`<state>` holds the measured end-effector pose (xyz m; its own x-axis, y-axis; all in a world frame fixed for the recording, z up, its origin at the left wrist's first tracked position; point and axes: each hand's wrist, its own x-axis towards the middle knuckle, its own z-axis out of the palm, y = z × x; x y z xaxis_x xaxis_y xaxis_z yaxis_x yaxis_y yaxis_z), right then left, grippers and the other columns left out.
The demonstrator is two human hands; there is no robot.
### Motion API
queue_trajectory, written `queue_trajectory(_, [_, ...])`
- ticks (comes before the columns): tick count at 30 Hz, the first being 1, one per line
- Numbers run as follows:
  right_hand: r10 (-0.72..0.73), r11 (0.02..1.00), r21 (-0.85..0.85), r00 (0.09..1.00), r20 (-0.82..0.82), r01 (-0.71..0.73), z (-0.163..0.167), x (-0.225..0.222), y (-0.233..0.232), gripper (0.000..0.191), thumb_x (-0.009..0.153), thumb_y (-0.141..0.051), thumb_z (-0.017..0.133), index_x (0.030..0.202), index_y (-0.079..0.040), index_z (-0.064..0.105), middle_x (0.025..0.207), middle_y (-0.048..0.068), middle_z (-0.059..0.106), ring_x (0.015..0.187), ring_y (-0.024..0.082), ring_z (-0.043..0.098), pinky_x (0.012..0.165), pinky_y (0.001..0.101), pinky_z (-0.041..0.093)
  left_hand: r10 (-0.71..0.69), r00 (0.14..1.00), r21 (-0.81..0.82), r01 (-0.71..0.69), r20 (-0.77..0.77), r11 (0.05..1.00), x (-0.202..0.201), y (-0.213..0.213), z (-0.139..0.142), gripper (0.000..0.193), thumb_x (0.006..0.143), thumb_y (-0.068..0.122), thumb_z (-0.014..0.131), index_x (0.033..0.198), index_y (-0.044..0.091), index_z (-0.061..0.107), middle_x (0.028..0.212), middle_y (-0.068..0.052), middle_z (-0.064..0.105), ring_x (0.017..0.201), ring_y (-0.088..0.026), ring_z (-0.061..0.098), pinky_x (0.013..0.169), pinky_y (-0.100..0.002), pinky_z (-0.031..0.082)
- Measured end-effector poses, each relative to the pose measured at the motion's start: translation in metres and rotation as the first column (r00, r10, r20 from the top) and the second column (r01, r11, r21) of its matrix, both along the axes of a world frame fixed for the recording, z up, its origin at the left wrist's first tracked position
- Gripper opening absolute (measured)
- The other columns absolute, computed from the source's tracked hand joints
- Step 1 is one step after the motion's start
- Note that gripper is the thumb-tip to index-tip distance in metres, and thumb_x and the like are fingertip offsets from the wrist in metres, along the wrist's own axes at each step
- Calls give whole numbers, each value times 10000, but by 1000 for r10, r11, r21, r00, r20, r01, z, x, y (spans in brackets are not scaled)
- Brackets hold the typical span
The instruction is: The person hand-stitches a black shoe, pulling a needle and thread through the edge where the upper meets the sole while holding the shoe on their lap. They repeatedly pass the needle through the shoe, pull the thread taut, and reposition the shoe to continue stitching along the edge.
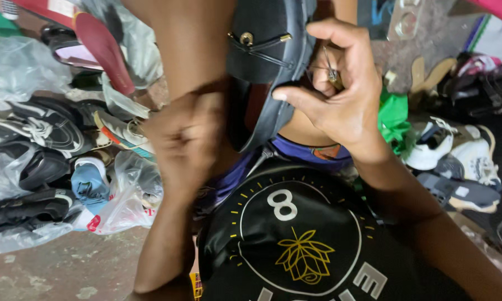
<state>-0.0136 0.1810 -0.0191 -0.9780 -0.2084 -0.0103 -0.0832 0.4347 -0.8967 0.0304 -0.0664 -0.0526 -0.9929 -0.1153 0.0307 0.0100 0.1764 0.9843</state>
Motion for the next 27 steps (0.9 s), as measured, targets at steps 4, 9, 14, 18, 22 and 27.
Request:
queue_trajectory(4, [24,997,-74,1000,19,-23,0,-8,-2,720,876,49,940,1380,-35,433,838,-38,477,662,17,344,589,157,264,276,951,54,-286,140,957,22,-52,-37,434,1041,46,708,719,76,418,723,31,447,652,-60,394,607,-245,314])
queue_trajectory(9, [-9,997,-78,994,108,17,1,-8,-4,750,862,62,945,1370,-45,404,929,-20,574,670,15,346,588,156,275,259,963,-118,-250,74,961,32,-57,-45,328,1107,48,738,922,39,467,914,-31,474,813,-119,419,738,-249,370])
queue_trajectory(14, [39,994,-106,991,127,-26,6,-6,-3,769,891,88,908,1424,-44,369,1150,21,589,704,50,350,630,173,318,21,990,-526,-92,-140,845,9,-10,10,262,1062,141,736,1272,52,607,1284,-120,603,1158,-319,635,973,-379,539])
queue_trajectory(18, [191,966,150,971,141,-212,32,-13,5,915,868,16,906,1530,-37,277,1342,83,580,835,83,481,711,202,432,-86,994,-640,24,-66,768,-9,18,24,495,964,334,818,1298,23,628,1182,-142,623,1031,-347,646,826,-426,542])
queue_trajectory(22, [206,818,498,954,217,-290,69,-18,21,1005,825,-83,901,1600,-45,263,1262,116,589,855,103,614,704,227,528,-111,993,-621,56,-50,782,-15,23,16,381,937,379,863,980,67,650,943,-89,639,889,-313,647,741,-435,521])
queue_trajectory(27, [70,960,274,997,-42,-56,56,-15,25,852,788,-182,907,1474,-88,411,1172,178,593,625,133,464,526,265,381,-136,987,-634,49,-89,772,-17,23,9,376,956,284,855,785,76,592,866,-99,612,824,-324,612,735,-429,505])
